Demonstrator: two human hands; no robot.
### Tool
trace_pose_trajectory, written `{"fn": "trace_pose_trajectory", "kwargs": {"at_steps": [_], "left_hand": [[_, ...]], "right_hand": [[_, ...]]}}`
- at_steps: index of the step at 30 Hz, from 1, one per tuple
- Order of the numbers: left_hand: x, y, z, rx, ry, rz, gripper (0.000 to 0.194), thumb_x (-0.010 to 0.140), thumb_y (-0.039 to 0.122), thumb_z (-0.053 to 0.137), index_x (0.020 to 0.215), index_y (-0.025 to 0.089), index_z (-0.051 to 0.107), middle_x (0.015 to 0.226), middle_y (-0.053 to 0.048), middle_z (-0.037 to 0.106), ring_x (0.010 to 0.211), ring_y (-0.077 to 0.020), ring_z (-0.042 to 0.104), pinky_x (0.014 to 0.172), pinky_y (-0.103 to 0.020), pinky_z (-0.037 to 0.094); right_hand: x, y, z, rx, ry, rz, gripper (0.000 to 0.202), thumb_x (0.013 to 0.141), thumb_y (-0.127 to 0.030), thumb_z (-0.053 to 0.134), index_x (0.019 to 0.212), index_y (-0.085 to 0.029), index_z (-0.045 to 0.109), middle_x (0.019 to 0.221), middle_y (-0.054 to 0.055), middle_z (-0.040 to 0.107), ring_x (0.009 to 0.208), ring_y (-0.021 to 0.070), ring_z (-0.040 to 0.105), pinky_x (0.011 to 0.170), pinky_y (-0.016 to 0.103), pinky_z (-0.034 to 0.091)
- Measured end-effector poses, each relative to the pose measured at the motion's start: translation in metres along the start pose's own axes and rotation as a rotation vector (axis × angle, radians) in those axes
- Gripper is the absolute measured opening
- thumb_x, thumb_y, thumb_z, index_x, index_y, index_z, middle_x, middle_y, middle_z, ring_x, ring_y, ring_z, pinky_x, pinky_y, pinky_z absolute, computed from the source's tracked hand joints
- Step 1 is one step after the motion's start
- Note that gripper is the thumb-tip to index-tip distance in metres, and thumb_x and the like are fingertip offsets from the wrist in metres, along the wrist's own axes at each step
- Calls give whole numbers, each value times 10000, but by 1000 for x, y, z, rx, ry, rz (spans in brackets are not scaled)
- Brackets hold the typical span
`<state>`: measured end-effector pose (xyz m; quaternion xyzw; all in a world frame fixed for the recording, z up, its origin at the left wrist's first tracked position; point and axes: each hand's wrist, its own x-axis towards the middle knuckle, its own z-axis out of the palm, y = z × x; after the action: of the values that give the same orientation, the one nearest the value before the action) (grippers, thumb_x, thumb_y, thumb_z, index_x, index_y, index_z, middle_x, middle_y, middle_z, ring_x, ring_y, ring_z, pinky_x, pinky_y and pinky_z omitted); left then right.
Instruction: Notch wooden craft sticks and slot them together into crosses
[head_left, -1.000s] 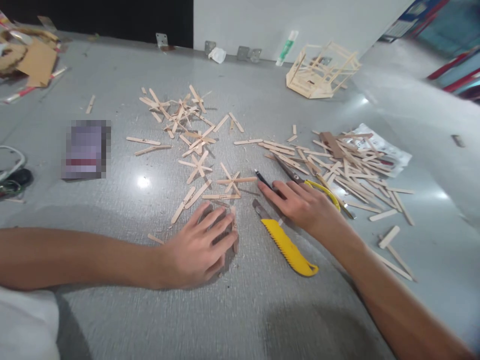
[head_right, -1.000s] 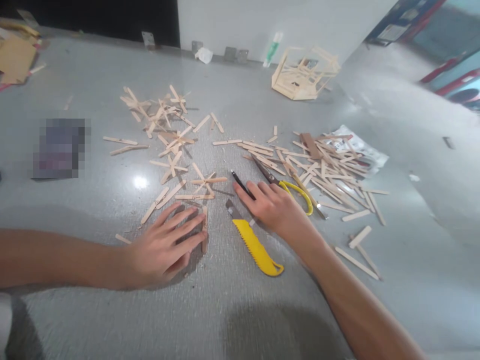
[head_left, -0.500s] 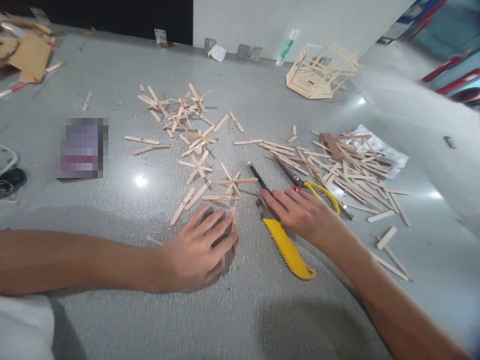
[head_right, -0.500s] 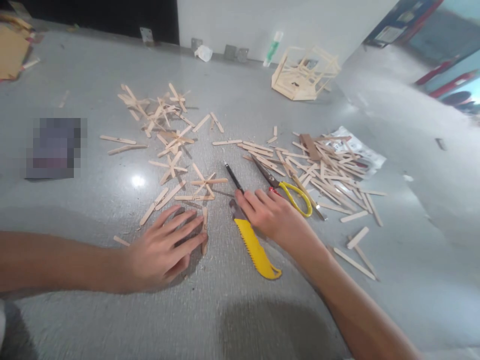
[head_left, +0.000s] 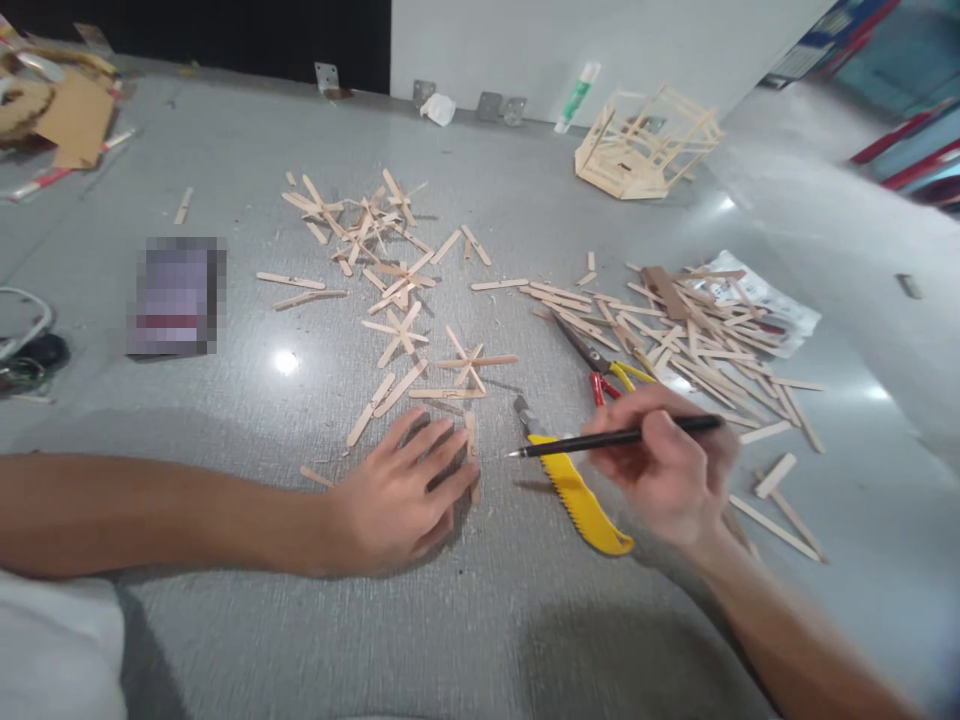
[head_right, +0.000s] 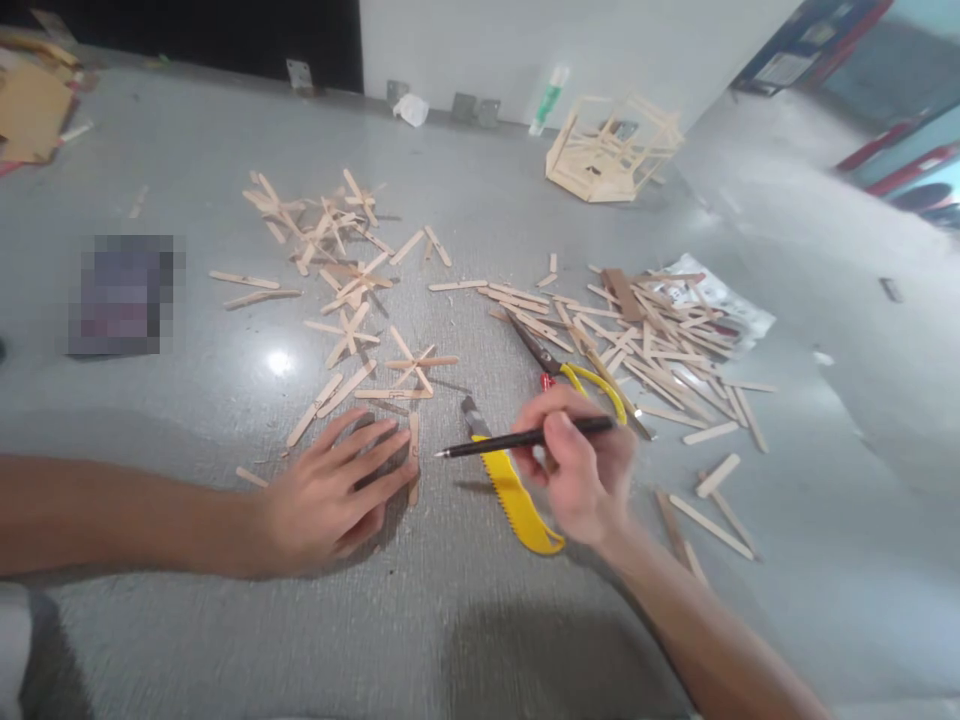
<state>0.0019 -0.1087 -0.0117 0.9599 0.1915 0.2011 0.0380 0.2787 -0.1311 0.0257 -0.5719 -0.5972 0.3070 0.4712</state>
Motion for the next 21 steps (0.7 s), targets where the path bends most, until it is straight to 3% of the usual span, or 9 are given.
{"fn": "trace_pose_trajectory", "kwargs": {"at_steps": [3,6,9,11,13,15,17,19,21], "left_hand": [[0,0,1,0,-4,-10,332,971,208,518,1254,96,651,1343,-199,660,1276,-359,586,1137,-590,423],[-1,0,3,-5,6,-22,331,965,203,531,1257,107,655,1341,-193,662,1273,-350,590,1153,-583,407],[-2,1,5,-1,22,-25,340,964,226,550,1263,105,656,1346,-199,662,1280,-354,592,1155,-580,410],[-1,0,4,-5,10,-24,341,968,228,550,1263,95,655,1346,-212,663,1286,-362,593,1144,-587,425],[0,0,1,-29,-22,-11,337,977,230,543,1263,90,652,1395,-231,629,1322,-378,572,1130,-602,438],[1,-2,-2,-69,-63,-4,338,984,222,544,1285,107,643,1477,-229,568,1385,-393,522,1138,-626,424],[2,-3,-3,-114,-104,-4,343,985,203,551,1310,134,635,1526,-198,534,1437,-391,476,1170,-643,384],[3,-4,-2,-144,-113,-5,351,986,183,547,1325,145,633,1510,-169,562,1453,-375,468,1208,-649,340],[3,-4,-1,-154,-102,3,356,992,185,540,1333,140,632,1490,-162,587,1450,-363,481,1229,-643,323]], "right_hand": [[-6,-11,9,401,-316,384,344,979,-569,549,846,-253,570,541,7,668,308,179,554,284,268,372],[-9,-10,13,532,-483,532,395,905,-523,712,753,-245,476,519,-4,681,315,161,585,316,230,423],[-2,1,10,564,-493,496,404,932,-597,609,955,-195,640,749,98,790,562,245,749,495,346,609],[9,7,3,469,-375,433,451,923,-596,623,1044,-168,699,909,145,809,680,260,778,546,363,636],[19,8,-4,261,-208,357,388,929,-555,666,858,-178,715,678,70,747,476,164,670,406,253,534],[24,4,-6,132,-157,290,341,917,-507,719,801,-186,702,596,21,695,386,109,583,362,214,471],[22,-3,0,146,-290,317,332,895,-507,746,830,-185,693,685,55,749,441,145,654,375,235,502],[15,-8,13,133,-429,385,352,856,-479,799,744,-184,643,583,28,703,437,142,646,391,225,504],[9,-9,28,127,-463,411,390,847,-473,811,704,-196,577,521,-6,659,420,118,610,400,206,488]]}}
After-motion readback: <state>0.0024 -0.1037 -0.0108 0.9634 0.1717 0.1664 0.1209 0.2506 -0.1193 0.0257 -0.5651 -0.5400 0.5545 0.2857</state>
